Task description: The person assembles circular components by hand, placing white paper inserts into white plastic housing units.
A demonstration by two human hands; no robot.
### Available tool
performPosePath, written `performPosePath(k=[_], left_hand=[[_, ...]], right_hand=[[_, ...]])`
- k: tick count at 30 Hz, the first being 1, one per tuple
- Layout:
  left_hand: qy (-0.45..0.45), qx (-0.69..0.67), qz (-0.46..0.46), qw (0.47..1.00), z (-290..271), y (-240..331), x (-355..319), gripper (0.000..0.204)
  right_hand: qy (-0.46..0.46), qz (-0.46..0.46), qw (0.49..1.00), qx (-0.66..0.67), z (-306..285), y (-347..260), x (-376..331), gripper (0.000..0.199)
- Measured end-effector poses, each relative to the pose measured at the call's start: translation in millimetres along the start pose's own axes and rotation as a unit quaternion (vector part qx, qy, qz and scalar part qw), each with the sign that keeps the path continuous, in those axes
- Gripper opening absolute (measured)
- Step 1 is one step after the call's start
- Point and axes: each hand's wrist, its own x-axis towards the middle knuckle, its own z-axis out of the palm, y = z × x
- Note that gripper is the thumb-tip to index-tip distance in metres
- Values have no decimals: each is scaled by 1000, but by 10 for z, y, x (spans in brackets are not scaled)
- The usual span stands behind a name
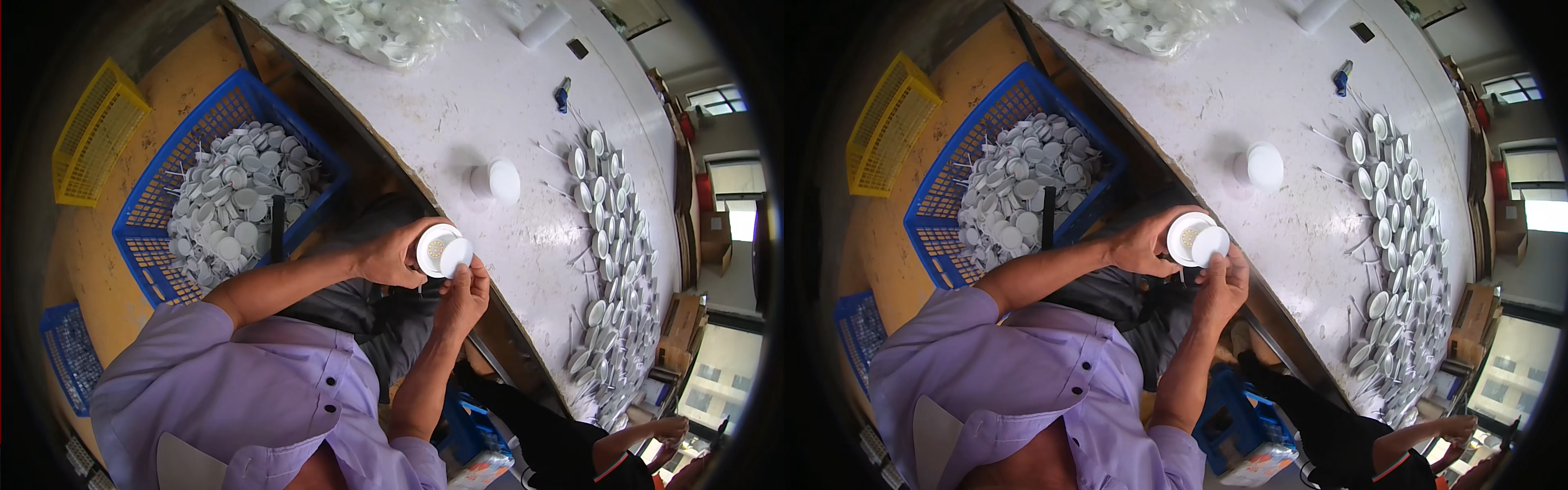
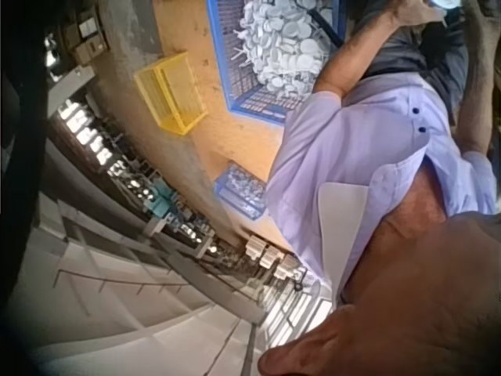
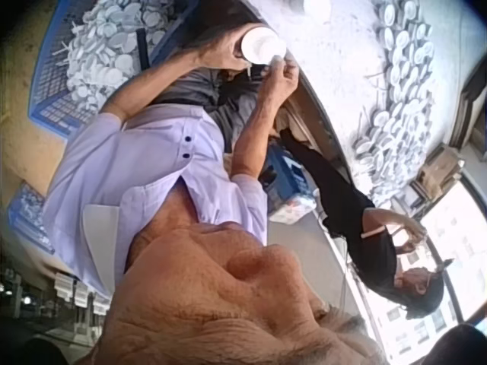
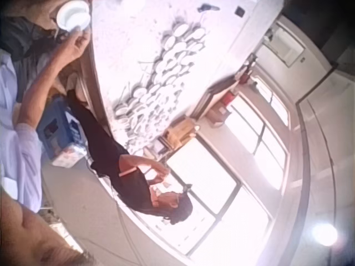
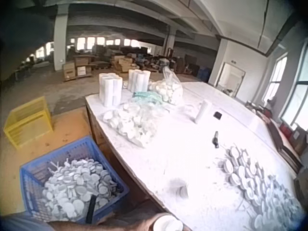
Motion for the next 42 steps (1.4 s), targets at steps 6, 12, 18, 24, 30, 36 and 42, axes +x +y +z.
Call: performPosePath(k=[6, 12, 18, 24, 30, 36, 42], left_hand=[[6, 129, 9, 992, -9, 15, 19, 61], [54, 180, -35, 982, -4, -11, 20, 51], [65, 215, -9, 974, 5, -16, 11, 46], [64, 216, -10, 974, 0, -30, 5, 45], [74, 243, -41, 966, 18, 36, 2, 43], [74, 240, -65, 966, 2, -32, 5, 41], [79, 239, -25, 968, -10, -67, 4, 39]], right_hand=[[-30, 25, 999, 26, 23, 128, 5, 18], [-54, 71, 993, 75, 25, 231, 34, 17], [-61, 86, 990, 90, 29, 271, 56, 20], [-56, 86, 991, 85, 53, 259, 45, 22], [-42, 97, 990, 96, 90, 257, 55, 23], [-63, 88, 991, 82, 51, 256, 58, 19], [-46, 94, 990, 90, 82, 247, 48, 15]])
